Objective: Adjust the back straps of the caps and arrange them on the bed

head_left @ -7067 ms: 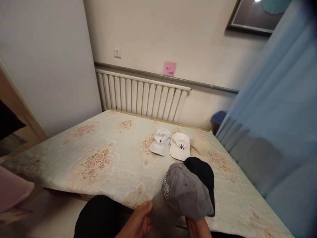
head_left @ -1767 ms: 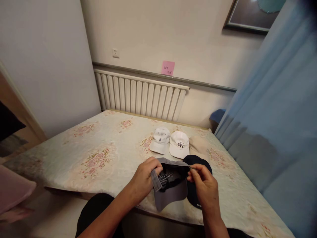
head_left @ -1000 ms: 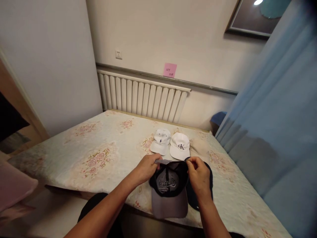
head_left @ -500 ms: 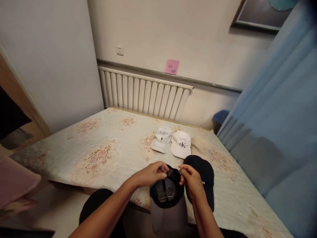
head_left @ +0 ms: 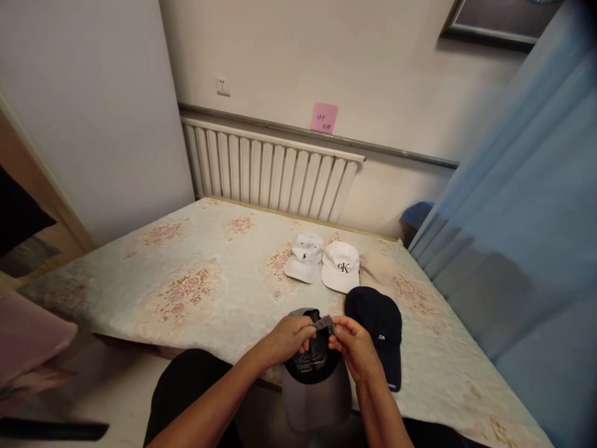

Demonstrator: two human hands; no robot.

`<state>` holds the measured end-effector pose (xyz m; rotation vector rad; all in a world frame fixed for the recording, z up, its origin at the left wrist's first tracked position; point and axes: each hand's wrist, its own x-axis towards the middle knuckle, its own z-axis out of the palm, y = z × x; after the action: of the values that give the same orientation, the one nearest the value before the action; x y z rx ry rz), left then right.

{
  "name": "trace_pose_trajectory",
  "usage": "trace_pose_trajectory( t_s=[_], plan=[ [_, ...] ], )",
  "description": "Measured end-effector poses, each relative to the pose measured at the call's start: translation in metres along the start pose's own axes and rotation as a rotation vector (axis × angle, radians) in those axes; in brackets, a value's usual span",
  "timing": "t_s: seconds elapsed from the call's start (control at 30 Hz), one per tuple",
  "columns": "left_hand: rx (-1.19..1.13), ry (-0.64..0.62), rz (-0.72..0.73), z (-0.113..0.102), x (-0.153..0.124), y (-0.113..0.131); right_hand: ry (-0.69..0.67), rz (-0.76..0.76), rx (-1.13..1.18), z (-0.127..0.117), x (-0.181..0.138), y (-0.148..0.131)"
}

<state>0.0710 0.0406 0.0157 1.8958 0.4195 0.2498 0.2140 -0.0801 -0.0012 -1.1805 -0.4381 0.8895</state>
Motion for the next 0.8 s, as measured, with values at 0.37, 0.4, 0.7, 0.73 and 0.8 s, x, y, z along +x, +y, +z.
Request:
trace_pose_trajectory(
  t_s=[0.37, 0.4, 0.7, 0.73, 0.8],
  plan=[
    [-0.126, 0.050, -0.163, 0.014, -0.001, -0.006, -0.020, 0.022, 0.013, 0.002, -0.003, 0.001],
    [-0.132, 0.063, -0.158, 0.014, -0.001, -0.006, -0.022, 0.026, 0.012, 0.002, -0.002, 0.002],
    [-0.127, 0.075, -0.078, 0.014, 0.000, -0.006, -0.012, 0.033, 0.014, 0.006, -0.003, 0.002],
    [-0.120, 0.077, -0.080, 0.014, 0.000, -0.006, -0.009, 0.032, 0.013, 0.006, -0.003, 0.002],
    [-0.123, 0.079, -0.087, 0.014, -0.001, -0.008, -0.006, 0.032, 0.011, 0.006, -0.003, 0.002]
  ],
)
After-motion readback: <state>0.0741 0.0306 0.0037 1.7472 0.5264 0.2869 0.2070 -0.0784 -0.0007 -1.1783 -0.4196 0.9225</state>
